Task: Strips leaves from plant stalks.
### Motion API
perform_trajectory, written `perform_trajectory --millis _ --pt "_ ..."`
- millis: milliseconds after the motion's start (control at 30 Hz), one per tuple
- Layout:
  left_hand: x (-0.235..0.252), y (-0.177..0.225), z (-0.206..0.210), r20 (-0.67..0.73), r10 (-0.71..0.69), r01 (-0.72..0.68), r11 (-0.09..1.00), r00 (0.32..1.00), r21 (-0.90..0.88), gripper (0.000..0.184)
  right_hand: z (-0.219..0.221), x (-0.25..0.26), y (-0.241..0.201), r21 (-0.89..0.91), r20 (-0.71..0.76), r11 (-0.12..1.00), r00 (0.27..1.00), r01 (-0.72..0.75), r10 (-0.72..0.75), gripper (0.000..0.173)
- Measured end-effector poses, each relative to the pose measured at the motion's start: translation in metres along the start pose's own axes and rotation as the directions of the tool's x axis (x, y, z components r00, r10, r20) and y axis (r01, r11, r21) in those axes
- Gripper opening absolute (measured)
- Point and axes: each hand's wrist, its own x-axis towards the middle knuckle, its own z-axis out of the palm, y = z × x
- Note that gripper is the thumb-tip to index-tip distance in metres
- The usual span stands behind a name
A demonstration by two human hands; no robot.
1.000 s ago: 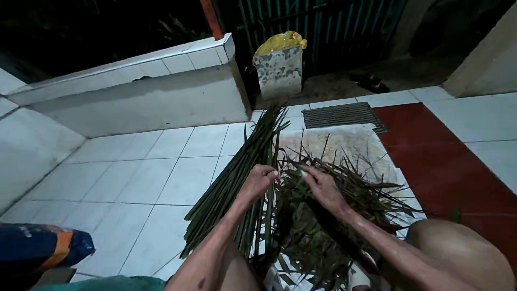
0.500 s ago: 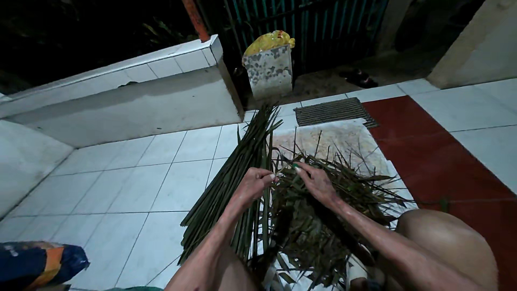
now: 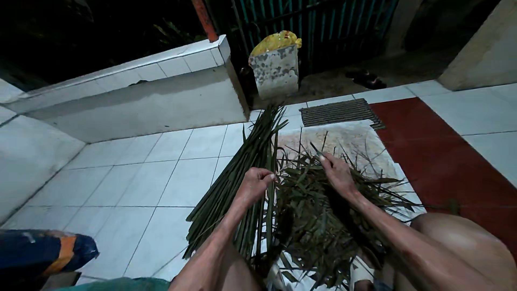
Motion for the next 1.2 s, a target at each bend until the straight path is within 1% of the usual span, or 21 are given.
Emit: perform_trajectory --millis 67,133,200,333,467,600,733,833,900,1067,1200 --pt "0.003 0.001 0.002 -0.053 0.039 -0.027 0.979 0.998 0.202 0.025 0.004 -0.012 -0.013 0.052 0.087 0.995 0.992 0.085 -0.089 0.043" --pt "0.005 0.002 0.008 -0.082 0.105 -0.072 0.943 0.991 0.325 0.027 0.011 -0.024 -0.027 0.099 0.189 0.985 0.969 0.142 -0.158 0.044" --pt "0.006 0.005 0.013 -0.088 0.143 -0.100 0.919 0.986 0.382 0.028 0.017 -0.033 -0.041 0.125 0.275 0.978 0.941 0.167 -0.196 0.044" --pt "0.005 0.011 0.022 -0.104 0.177 -0.114 0.892 0.979 0.438 0.028 0.027 -0.038 -0.049 0.141 0.333 0.970 0.913 0.199 -0.236 0.043" --pt "0.003 0.013 0.027 -0.120 0.216 -0.134 0.867 0.969 0.479 0.028 0.024 -0.034 -0.051 0.072 0.359 0.979 0.911 0.190 -0.203 0.045" --pt "0.002 0.015 0.028 -0.112 0.194 -0.115 0.862 0.975 0.495 0.028 0.020 -0.032 -0.053 0.017 0.350 0.987 0.924 0.159 -0.155 0.045" --pt "0.000 0.016 0.029 -0.107 0.200 -0.120 0.856 0.974 0.503 0.028 0.016 -0.026 -0.045 0.009 0.311 0.993 0.943 0.119 -0.116 0.044" --pt "-0.001 0.016 0.029 -0.096 0.195 -0.125 0.863 0.976 0.490 0.028 0.015 -0.023 -0.040 0.045 0.316 0.993 0.942 0.109 -0.117 0.043" --pt "-0.002 0.016 0.029 -0.088 0.196 -0.130 0.864 0.977 0.487 0.029 0.015 -0.022 -0.038 0.030 0.320 0.995 0.942 0.100 -0.104 0.044" --pt "-0.005 0.013 0.024 -0.077 0.202 -0.147 0.881 0.976 0.450 0.027 0.014 -0.012 -0.019 -0.014 0.281 0.999 0.959 0.037 -0.031 0.044" --pt "-0.007 0.011 0.020 -0.073 0.175 -0.125 0.888 0.982 0.443 0.027 0.015 -0.006 -0.002 -0.046 0.254 0.999 0.967 -0.022 0.033 0.042"
